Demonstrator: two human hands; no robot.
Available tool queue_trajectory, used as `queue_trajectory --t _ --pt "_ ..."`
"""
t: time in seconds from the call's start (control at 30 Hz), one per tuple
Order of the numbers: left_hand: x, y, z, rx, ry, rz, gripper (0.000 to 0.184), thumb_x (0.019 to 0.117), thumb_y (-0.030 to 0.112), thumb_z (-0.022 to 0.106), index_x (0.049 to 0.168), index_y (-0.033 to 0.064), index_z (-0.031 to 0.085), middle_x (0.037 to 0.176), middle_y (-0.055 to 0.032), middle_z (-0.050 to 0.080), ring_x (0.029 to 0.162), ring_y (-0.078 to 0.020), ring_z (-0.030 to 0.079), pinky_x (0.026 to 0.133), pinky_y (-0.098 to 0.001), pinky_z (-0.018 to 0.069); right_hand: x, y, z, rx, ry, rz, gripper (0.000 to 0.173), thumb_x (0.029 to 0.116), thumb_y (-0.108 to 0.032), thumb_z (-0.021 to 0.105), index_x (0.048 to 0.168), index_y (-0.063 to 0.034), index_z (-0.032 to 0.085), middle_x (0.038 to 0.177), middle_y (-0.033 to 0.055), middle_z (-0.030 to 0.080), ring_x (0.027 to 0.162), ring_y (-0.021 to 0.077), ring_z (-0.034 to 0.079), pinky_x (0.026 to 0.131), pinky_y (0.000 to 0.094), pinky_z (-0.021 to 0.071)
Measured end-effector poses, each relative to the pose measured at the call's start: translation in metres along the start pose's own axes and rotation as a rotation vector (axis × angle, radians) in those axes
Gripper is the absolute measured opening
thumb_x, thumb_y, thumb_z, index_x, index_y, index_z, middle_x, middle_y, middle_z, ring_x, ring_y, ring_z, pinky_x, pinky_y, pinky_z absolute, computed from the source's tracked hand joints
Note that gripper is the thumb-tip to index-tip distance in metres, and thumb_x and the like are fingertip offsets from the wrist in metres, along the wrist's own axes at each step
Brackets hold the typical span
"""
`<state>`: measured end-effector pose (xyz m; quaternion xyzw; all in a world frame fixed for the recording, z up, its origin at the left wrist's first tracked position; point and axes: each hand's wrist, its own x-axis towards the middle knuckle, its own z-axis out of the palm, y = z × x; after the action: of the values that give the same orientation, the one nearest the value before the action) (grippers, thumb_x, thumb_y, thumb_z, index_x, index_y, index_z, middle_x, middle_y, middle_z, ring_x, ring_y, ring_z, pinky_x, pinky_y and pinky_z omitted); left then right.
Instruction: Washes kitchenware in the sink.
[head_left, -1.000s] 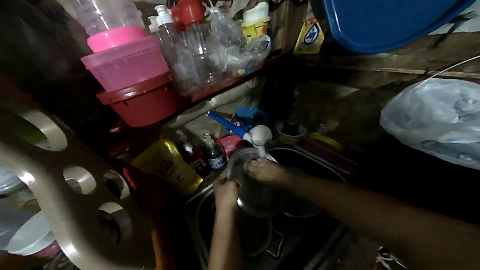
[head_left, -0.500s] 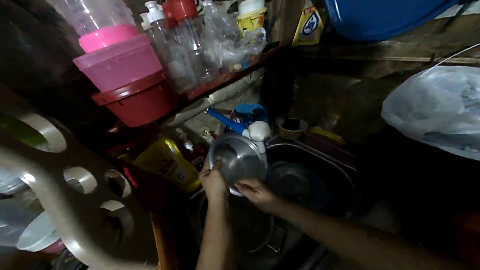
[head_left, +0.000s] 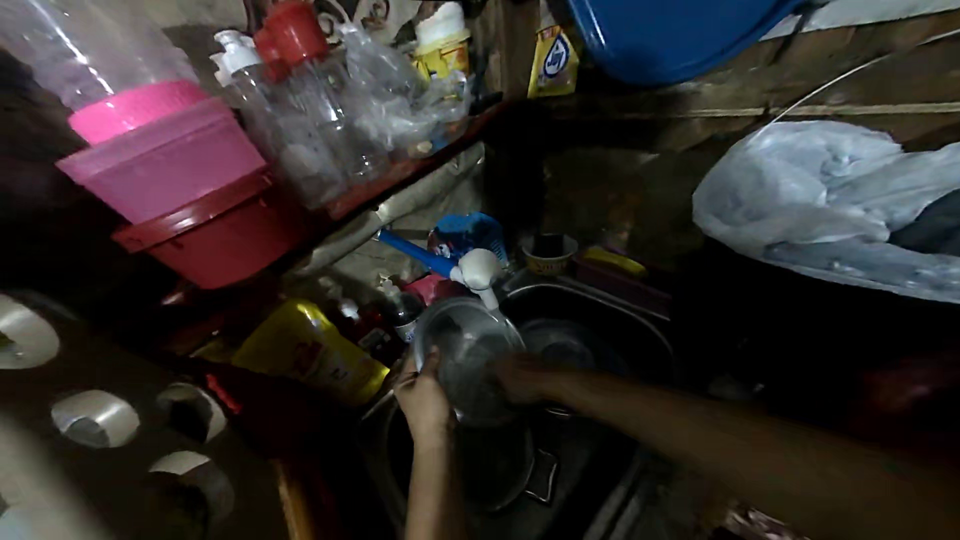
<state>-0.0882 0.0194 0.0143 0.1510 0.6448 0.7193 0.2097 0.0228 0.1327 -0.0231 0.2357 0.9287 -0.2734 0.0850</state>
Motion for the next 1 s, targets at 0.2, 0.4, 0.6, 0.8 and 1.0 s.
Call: queue_trajectory --t 0.2,0.4,0.6,0.8,1.0 --pt "0.016 0.018 0.014 0.161 -0.164 -0.214 0.028 0.1 0.022 0.066 0.12 0.0029 0.068 0.105 -0.015 0.07 0.094 -0.0251 0.068 0.082 -0.0455 0.0559 0.052 0.011 -0.025 -0.6 0.494 -0.641 0.018 0.0974 0.001 0.056 0.101 0.0036 0.073 0.108 0.0174 0.072 0.114 0.0352 0.064 0.104 0.0496 0.0464" --pt "0.03 0.023 0.013 0.157 -0.126 -0.234 0.026 0.0997 0.021 0.066 0.114 -0.0004 0.068 0.098 -0.0172 0.068 0.087 -0.0275 0.066 0.077 -0.0464 0.055 0.059 0.024 -0.016 -0.149 0.22 -0.222 0.025 0.1003 -0.004 0.057 0.121 0.006 0.067 0.128 0.0243 0.063 0.122 0.041 0.06 0.106 0.0554 0.047" --pt "0.008 0.007 0.027 0.17 0.105 -0.092 0.018 0.0954 0.016 0.073 0.102 -0.0007 0.074 0.088 -0.0141 0.07 0.078 -0.0211 0.065 0.072 -0.0395 0.0542 0.027 -0.056 -0.003 0.552 0.025 0.183 0.041 0.1094 -0.021 0.046 0.136 0.0091 0.056 0.14 0.0278 0.056 0.133 0.0374 0.052 0.113 0.0519 0.0387" --pt "0.017 0.007 0.006 0.066 0.116 -0.125 0.021 0.0984 0.015 0.068 0.109 -0.003 0.07 0.092 -0.0168 0.069 0.08 -0.024 0.066 0.072 -0.042 0.0561 0.011 -0.078 -0.018 0.539 -0.038 0.085 0.037 0.1104 -0.018 0.04 0.13 0.0062 0.059 0.127 0.0265 0.061 0.118 0.0353 0.059 0.103 0.0529 0.0445" --pt "0.005 0.0 0.012 0.078 0.094 -0.215 0.025 0.0999 0.019 0.067 0.113 -0.0025 0.067 0.099 -0.0179 0.069 0.087 -0.0262 0.067 0.077 -0.0446 0.0566 0.04 -0.016 -0.015 0.128 0.094 0.229 0.047 0.1014 -0.012 0.061 0.143 0.0076 0.05 0.146 0.0321 0.049 0.137 0.0484 0.047 0.112 0.0637 0.0368"
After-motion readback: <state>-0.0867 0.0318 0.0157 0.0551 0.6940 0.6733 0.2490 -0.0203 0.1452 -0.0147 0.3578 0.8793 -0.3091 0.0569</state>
